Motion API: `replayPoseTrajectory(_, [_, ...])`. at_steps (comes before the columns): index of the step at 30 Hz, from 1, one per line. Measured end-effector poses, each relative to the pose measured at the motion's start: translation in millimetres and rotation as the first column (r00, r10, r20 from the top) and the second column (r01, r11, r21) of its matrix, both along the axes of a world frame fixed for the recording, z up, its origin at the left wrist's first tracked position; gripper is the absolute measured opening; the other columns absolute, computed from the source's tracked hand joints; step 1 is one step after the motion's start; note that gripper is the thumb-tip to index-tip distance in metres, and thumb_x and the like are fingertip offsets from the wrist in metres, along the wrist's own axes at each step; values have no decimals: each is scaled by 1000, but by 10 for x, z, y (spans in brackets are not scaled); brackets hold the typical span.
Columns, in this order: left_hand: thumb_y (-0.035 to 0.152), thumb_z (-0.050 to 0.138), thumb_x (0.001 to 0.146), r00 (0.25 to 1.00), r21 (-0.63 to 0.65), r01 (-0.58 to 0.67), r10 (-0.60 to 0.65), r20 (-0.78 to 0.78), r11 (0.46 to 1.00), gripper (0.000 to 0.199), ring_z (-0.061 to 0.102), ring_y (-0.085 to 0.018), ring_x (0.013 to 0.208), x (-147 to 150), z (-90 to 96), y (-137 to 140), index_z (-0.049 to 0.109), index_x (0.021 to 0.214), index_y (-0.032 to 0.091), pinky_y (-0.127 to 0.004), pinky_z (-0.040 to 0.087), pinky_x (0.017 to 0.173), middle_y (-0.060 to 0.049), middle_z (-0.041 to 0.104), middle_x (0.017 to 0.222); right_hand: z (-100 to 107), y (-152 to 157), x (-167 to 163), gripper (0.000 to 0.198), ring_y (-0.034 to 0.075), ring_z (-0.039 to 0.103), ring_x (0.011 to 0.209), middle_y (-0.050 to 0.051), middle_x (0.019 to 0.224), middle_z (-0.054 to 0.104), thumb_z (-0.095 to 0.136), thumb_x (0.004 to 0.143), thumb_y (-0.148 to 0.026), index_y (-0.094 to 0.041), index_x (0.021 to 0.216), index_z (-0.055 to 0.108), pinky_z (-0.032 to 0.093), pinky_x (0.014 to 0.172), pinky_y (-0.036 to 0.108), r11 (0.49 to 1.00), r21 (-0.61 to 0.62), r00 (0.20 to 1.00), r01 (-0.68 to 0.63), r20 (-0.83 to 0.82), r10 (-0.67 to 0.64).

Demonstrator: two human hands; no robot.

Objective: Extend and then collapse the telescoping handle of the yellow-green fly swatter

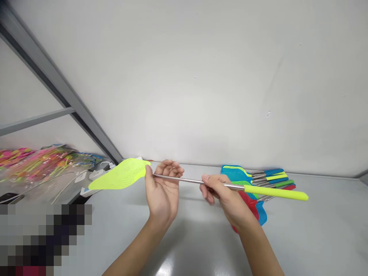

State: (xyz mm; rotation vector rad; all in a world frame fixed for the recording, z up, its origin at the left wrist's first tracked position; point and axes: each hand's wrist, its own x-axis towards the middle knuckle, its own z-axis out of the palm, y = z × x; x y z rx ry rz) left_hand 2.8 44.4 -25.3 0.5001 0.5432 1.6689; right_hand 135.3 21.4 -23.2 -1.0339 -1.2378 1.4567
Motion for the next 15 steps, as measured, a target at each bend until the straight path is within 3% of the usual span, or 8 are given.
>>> replayPoseTrajectory(3, [36,39,80,985,-79,161,-154,81,984,27,54,-12,61,72,-5,-67,54,71,15,-25,42,62,-2,53,65,-5,-10,-118,37,9,33,46,-3,42,35,43,81,-37,-16,52,52,25,47,24,997,-3,993,-78,86,78])
replayPoseTrajectory(7, [33,44,76,921,-262,349,-277,273,900,21,51,-12,57,58,-25,-33,51,69,14,-22,42,53,-2,49,63,-18,-33,-199,29,10,38,51,-3,48,39,49,77,-39,-16,61,57,29,48,23,994,-32,971,-102,215,106])
replayPoseTrajectory(9, [31,43,77,853,-329,459,-307,421,825,21,48,-10,51,-12,-45,51,47,67,14,-21,41,49,0,45,57,-32,-34,-210,31,10,38,51,-3,49,39,47,78,-41,-16,62,57,29,49,23,995,-34,964,-93,248,98])
replayPoseTrajectory(11, [26,38,80,780,-367,533,-275,562,762,21,36,-6,40,-99,-67,144,43,65,14,-17,36,40,5,31,48,-46,-24,-218,34,10,37,51,-3,50,39,46,78,-43,-16,61,57,30,49,23,996,-35,962,-87,257,93])
replayPoseTrajectory(15, [27,33,83,737,-359,564,-256,626,744,24,17,-5,33,-232,-65,244,38,62,17,-18,20,30,8,14,46,-70,10,-249,35,10,37,49,-2,49,40,44,78,-44,-16,60,55,31,48,22,992,-49,971,-113,207,121])
